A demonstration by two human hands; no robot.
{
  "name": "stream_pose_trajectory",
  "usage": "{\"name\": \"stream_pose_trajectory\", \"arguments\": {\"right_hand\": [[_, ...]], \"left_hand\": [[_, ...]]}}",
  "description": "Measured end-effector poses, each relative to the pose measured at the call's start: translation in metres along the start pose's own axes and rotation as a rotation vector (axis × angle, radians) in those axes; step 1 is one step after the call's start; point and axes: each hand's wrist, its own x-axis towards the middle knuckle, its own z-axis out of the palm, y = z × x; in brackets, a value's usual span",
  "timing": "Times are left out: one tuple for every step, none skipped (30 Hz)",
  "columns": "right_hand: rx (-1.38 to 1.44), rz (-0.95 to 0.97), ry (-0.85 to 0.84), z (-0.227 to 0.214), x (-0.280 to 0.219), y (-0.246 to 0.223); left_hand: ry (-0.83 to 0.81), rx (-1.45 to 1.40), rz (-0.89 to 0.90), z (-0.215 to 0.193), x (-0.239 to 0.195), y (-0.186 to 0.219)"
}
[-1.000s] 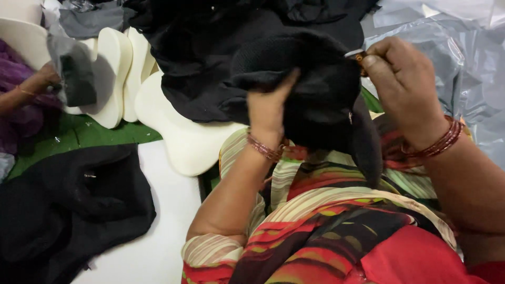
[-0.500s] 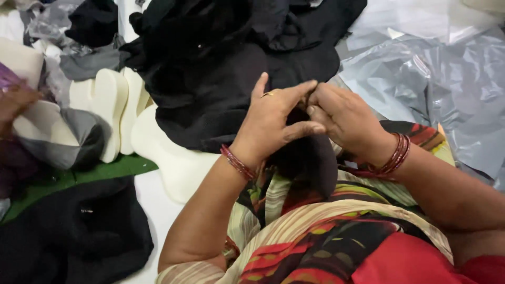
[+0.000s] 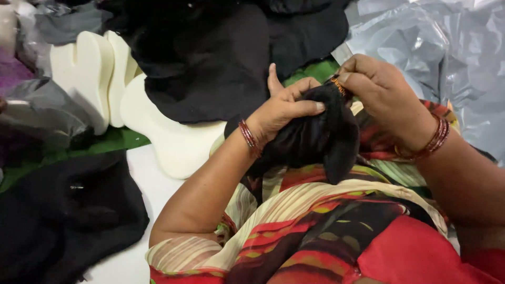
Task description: Cutting black fabric covers for foam products using a pair of scissors.
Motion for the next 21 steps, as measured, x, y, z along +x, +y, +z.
{"name": "stream_pose_trajectory", "arguments": {"right_hand": [[-0.207,-0.133,0.008,-0.003,-0.002,0.002],[-0.205,-0.126,0.008,-0.007,-0.004,0.004],[-0.292,-0.147,0.007,-0.010,-0.006,0.006],[-0.378,-0.172,0.009,-0.013,-0.007,0.007],[-0.377,-0.170,0.011,-0.012,-0.009,0.006],[-0.352,-0.149,0.005,-0.011,-0.014,0.005],[-0.328,-0.127,0.000,-0.011,-0.018,0.006],[-0.324,-0.117,0.004,-0.012,-0.020,0.008],[-0.269,-0.069,0.016,-0.013,-0.021,0.010],[-0.214,-0.022,0.030,-0.014,-0.023,0.012],[-0.209,-0.013,0.034,-0.014,-0.024,0.016],[-0.186,-0.019,0.029,-0.015,-0.026,0.019],[-0.164,-0.025,0.025,-0.016,-0.027,0.022],[-0.161,-0.017,0.036,-0.019,-0.028,0.025],[-0.225,-0.079,0.013,-0.022,-0.030,0.029],[-0.290,-0.142,-0.009,-0.025,-0.031,0.033],[-0.289,-0.133,0.004,-0.029,-0.038,0.020],[-0.204,0.096,0.111,-0.031,-0.047,0.008],[-0.113,0.323,0.216,-0.034,-0.055,-0.004],[-0.105,0.337,0.234,-0.052,-0.067,0.016],[-0.155,0.151,0.345,-0.071,-0.080,0.036]], "left_hand": [[-0.028,-0.074,0.058,0.004,0.001,-0.005],[-0.028,-0.080,0.053,0.010,0.001,0.001],[-0.034,-0.224,0.009,0.015,0.001,0.008],[-0.041,-0.363,-0.034,0.019,0.002,0.016],[-0.043,-0.363,-0.037,0.020,0.000,0.013],[-0.081,-0.332,-0.050,0.023,-0.002,0.009],[-0.118,-0.300,-0.063,0.026,-0.003,0.003],[-0.122,-0.307,-0.072,0.027,-0.005,-0.001],[-0.129,-0.400,-0.086,0.029,-0.006,-0.005],[-0.136,-0.491,-0.101,0.032,-0.007,-0.010],[-0.139,-0.497,-0.110,0.035,-0.007,-0.010],[-0.139,-0.534,-0.093,0.038,-0.006,-0.010],[-0.139,-0.571,-0.076,0.040,-0.004,-0.011],[-0.150,-0.575,-0.086,0.042,-0.004,-0.014],[-0.105,-0.603,-0.089,0.043,-0.003,-0.017],[-0.062,-0.631,-0.092,0.045,-0.002,-0.020],[-0.074,-0.634,-0.102,0.045,-0.001,-0.026],[-0.035,-0.584,-0.096,0.045,-0.001,-0.032],[0.003,-0.534,-0.089,0.045,0.000,-0.038],[-0.013,-0.539,-0.106,0.043,-0.001,-0.037],[-0.013,-0.560,-0.111,0.041,-0.002,-0.036]]}}
